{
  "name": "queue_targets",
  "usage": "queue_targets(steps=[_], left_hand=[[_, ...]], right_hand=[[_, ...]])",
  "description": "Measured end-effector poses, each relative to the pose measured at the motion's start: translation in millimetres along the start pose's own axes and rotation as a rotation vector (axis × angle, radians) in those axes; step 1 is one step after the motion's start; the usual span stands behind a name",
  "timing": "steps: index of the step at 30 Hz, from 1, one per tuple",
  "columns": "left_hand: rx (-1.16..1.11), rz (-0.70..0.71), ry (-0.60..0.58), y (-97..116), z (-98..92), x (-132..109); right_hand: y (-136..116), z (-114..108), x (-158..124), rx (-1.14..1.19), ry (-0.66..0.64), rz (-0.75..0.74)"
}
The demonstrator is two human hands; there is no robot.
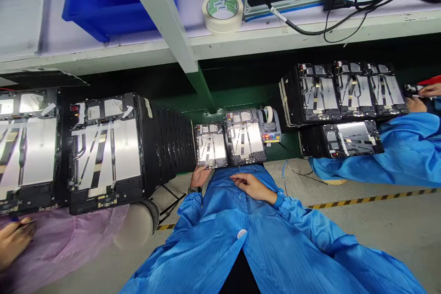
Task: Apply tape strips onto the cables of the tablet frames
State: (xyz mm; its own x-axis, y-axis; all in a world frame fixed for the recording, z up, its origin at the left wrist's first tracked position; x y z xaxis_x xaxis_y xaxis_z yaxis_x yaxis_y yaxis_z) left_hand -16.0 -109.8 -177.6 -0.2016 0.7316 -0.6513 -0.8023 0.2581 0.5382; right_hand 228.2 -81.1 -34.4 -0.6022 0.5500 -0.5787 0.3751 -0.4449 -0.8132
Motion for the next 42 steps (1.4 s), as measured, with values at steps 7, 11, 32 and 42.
queue_targets(steps=[7, 11, 32, 42], left_hand=[[-0.009, -0.009, 0.036, -7.2, 6.3, 33.8], [-0.026, -0.023, 0.197, -7.5, 2.7, 28.0], [0.636, 0.167, -0.054, 45.3, 112.3, 18.0], [0.833, 0.502, -0.124, 100.4, 218.7, 49.8]], right_hand=[[-9.8, -11.4, -0.9, -0.031, 0.006, -0.034], [-12.2, -18.3, 0.0, -0.002, 0.036, -0.005], [119.8, -204.0, 15.6, 0.66, 1.005, 0.24], [153.5, -190.2, 38.7, 0.952, 1.084, 0.139]])
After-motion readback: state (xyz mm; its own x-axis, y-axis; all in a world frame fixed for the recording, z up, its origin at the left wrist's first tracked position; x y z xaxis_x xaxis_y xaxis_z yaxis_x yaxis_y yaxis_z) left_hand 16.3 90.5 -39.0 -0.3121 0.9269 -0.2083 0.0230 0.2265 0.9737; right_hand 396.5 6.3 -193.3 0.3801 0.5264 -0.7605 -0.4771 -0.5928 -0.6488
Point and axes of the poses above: each hand's wrist, its own x-axis towards the middle knuckle, its own z-axis out of the palm, y = z × x, the point moved 8 cm from there along x, towards the middle knuckle, and after that the axes turned 4 degrees about z, right-handed, at the moved point
